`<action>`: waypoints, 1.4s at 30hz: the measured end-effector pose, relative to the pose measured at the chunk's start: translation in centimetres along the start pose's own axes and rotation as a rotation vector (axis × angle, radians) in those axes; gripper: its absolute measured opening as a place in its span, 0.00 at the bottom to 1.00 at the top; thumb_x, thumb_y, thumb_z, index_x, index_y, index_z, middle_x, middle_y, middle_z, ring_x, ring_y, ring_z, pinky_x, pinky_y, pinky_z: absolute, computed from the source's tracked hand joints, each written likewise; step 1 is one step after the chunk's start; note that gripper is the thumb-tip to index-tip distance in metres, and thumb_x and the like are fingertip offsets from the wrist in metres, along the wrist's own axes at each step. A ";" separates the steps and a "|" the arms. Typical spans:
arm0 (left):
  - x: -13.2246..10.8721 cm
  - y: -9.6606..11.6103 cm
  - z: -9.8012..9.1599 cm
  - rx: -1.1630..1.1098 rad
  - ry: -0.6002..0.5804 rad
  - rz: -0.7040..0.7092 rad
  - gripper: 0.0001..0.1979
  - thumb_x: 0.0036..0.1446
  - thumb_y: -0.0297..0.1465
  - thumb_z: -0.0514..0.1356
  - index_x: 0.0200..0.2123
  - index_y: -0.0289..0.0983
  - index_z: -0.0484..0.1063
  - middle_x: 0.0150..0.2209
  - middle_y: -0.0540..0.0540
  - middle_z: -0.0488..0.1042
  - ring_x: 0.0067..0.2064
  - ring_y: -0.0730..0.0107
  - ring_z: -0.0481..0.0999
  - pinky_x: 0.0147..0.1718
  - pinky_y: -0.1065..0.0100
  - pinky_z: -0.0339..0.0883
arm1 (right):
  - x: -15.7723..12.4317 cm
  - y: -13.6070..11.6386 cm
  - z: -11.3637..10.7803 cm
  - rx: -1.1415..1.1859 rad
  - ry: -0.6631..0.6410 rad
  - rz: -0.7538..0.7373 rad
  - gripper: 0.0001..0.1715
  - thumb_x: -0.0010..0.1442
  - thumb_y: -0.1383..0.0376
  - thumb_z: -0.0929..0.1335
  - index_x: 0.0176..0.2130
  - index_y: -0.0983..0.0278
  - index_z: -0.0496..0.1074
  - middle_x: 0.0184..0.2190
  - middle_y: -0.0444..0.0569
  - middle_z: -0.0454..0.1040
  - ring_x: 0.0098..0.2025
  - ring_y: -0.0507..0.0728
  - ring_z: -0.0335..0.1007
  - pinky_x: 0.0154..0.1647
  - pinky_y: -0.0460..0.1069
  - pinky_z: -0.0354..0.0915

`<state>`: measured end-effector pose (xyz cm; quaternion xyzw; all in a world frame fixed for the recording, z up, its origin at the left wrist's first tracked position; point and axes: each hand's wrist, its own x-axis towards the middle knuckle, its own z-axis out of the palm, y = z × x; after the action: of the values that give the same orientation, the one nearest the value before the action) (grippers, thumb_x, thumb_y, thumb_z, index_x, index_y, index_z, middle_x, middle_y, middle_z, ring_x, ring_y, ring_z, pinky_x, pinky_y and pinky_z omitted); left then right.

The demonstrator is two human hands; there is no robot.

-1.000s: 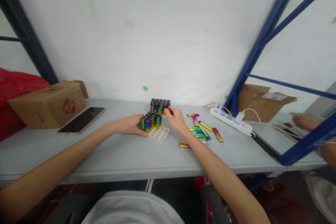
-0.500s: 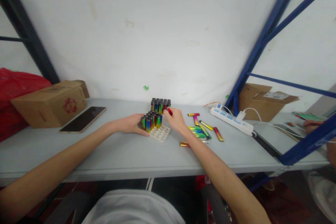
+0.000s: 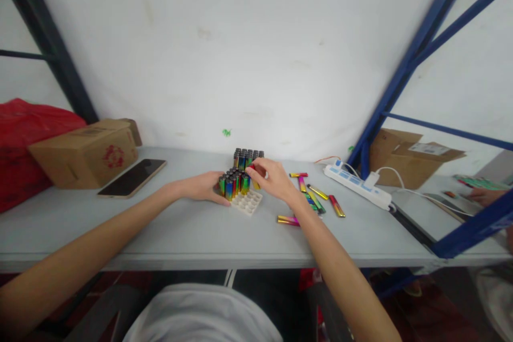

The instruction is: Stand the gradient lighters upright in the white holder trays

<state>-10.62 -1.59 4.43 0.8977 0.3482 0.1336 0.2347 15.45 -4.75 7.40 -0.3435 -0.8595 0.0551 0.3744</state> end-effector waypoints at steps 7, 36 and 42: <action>0.2 -0.7 0.2 0.023 0.016 -0.034 0.35 0.43 0.53 0.69 0.49 0.37 0.74 0.44 0.46 0.79 0.43 0.58 0.77 0.41 0.67 0.67 | -0.4 0.1 0.4 0.114 -0.199 0.062 0.20 0.65 0.52 0.68 0.31 0.64 0.74 0.26 0.46 0.79 0.27 0.52 0.73 0.32 0.46 0.63; -0.1 0.4 -0.1 0.015 -0.005 0.006 0.30 0.46 0.50 0.69 0.48 0.37 0.75 0.44 0.47 0.79 0.43 0.58 0.76 0.42 0.67 0.68 | 0.0 0.9 0.5 -0.163 -0.352 0.144 0.33 0.65 0.44 0.64 0.22 0.65 0.72 0.16 0.42 0.66 0.20 0.49 0.57 0.26 0.46 0.50; -0.1 0.3 -0.1 -0.086 -0.019 -0.002 0.34 0.45 0.51 0.69 0.52 0.39 0.73 0.48 0.46 0.78 0.48 0.55 0.76 0.47 0.65 0.69 | -2.6 0.8 -6.7 -0.228 -0.163 0.213 0.23 0.69 0.50 0.62 0.41 0.64 0.77 0.36 0.52 0.80 0.40 0.58 0.74 0.45 0.51 0.66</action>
<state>-10.52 -1.83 4.64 0.8876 0.3410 0.1396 0.2763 21.73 -6.86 10.31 -0.4670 -0.8465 0.0245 0.2542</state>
